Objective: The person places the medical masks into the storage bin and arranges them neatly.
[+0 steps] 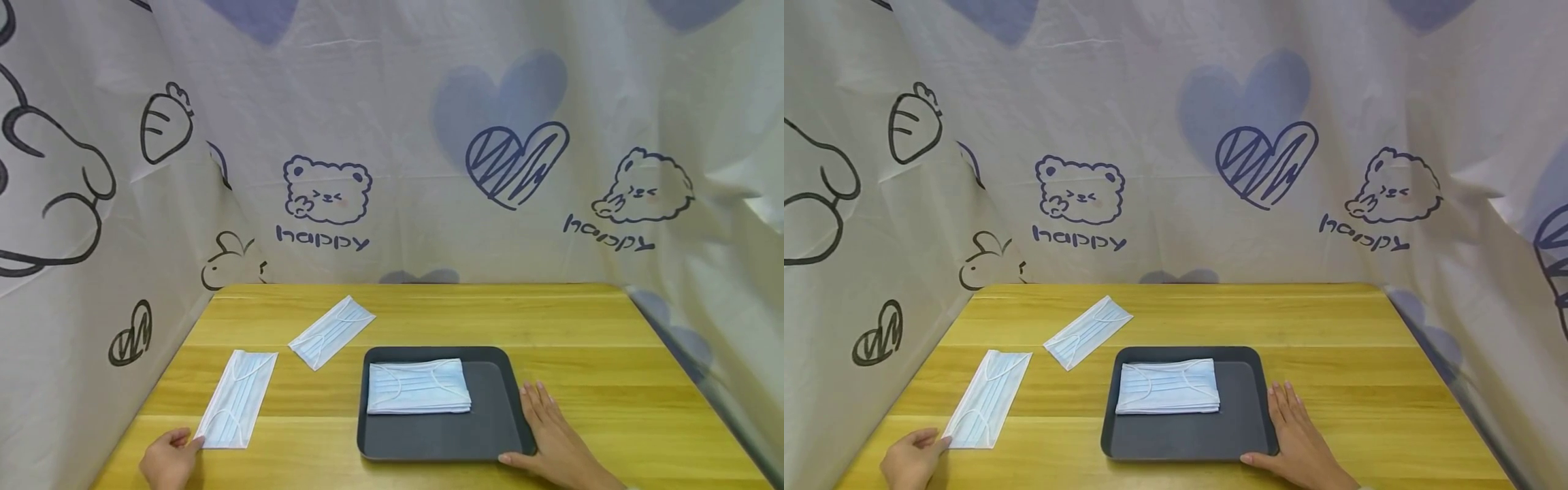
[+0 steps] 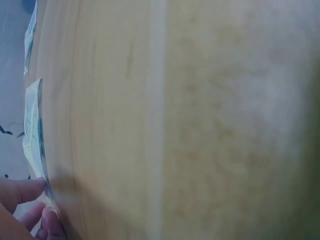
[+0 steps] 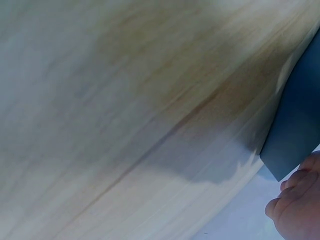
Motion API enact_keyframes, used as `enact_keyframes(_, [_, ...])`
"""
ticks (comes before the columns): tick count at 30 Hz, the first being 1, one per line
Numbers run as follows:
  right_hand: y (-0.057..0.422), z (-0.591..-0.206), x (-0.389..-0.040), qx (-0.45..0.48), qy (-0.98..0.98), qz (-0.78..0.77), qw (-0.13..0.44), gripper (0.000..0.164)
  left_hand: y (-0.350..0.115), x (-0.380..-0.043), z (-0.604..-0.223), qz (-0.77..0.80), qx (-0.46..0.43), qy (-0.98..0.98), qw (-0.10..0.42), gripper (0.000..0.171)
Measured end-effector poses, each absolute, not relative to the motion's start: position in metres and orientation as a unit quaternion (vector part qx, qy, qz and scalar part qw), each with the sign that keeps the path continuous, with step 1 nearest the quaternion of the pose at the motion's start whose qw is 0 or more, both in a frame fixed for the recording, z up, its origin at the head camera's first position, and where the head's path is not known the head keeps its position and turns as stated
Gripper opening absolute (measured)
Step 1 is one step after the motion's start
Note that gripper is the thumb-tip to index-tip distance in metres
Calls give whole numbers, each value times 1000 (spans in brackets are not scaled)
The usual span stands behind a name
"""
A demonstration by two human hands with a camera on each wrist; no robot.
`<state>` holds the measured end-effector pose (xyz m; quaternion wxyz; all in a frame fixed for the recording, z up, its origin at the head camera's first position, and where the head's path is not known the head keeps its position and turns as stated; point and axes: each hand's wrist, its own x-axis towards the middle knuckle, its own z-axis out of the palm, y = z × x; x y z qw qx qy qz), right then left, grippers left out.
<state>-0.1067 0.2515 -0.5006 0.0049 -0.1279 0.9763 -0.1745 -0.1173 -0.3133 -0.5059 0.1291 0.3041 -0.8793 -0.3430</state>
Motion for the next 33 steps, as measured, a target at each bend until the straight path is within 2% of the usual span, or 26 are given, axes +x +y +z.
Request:
enact_keyframes(13, [251, -501, -104, -132, 975, -177, -2, 109, -313, -120, -501, -348, 322, -874, 103, 26])
enact_keyframes(28, [251, -499, -104, -129, 975, -180, 4, 109, -317, -121, -498, -337, 272, -894, 119, 28])
enact_keyframes(33, [251, -499, -105, -127, 975, -183, 8, 109, -317, -123, -498, -349, 286, -884, 121, 30])
